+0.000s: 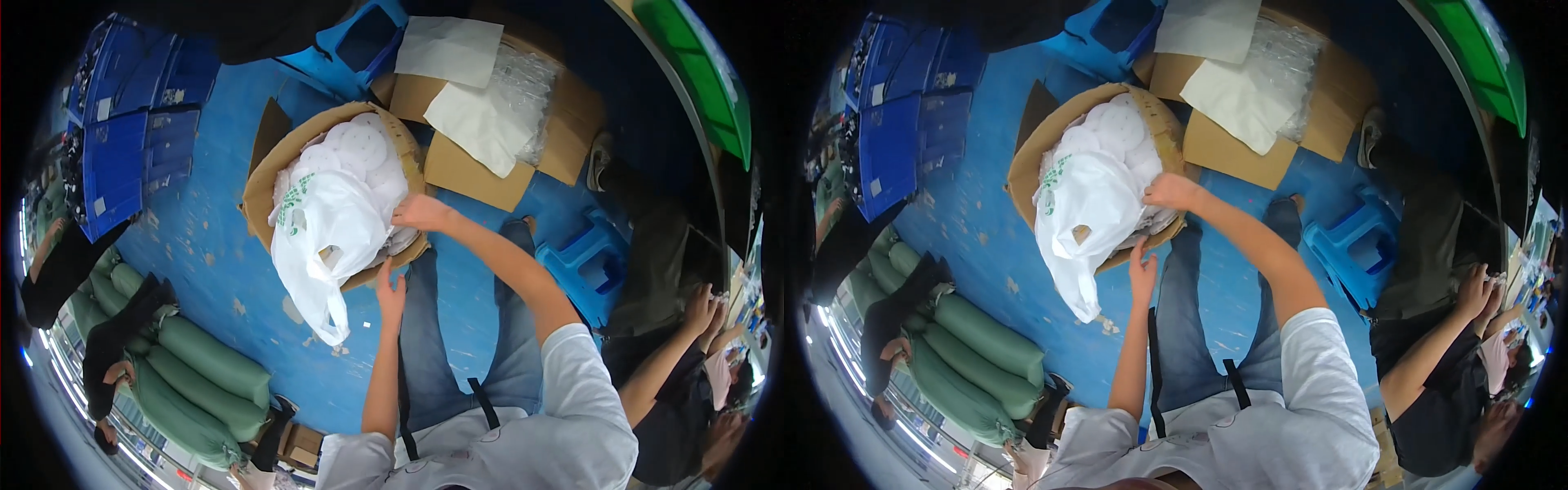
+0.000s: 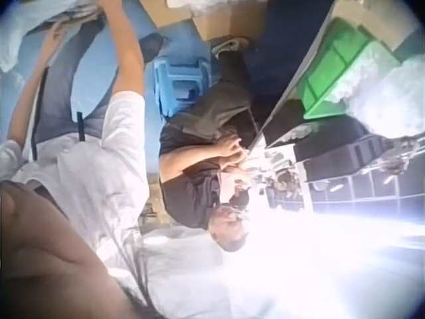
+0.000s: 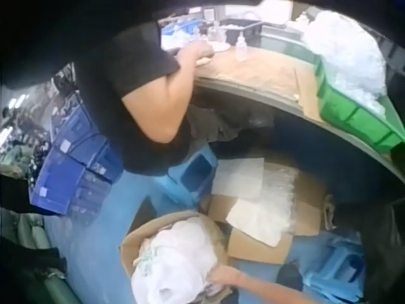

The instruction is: Assembling lighting components by handling LED boards and decorative crystal pieces on an assembly line.

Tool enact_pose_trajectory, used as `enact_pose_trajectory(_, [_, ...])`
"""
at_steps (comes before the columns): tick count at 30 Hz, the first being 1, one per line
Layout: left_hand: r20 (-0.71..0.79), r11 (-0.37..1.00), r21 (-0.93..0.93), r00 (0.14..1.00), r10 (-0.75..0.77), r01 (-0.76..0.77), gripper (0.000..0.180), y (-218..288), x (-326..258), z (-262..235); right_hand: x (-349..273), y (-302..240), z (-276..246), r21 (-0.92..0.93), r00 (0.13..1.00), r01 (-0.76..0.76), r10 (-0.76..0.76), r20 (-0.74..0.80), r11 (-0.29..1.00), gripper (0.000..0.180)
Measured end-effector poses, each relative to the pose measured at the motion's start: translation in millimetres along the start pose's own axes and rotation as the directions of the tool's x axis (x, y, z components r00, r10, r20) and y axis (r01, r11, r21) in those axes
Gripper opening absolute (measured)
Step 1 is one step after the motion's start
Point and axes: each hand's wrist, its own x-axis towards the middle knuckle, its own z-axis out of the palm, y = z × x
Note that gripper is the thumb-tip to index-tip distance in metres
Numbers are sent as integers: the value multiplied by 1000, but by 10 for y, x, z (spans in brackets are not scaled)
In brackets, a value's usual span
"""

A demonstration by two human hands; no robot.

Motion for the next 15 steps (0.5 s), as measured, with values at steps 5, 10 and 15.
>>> enact_pose_trajectory(5, [-191,1000,12,981,22,-20,61,-165,343,-152,-16,-229,-3,493,903,-318,417,-102,810,12])
enact_pose_trajectory(10, [-67,860,-507,991,-117,67,56,252,386,-137,-386,-320,-39,891,715,-349,698,51,292,18])
enact_pose_trajectory(15, [-10,602,-790,981,-194,112,36,344,223,-336,-375,-684,-373,929,527,-235,766,368,-285,23])
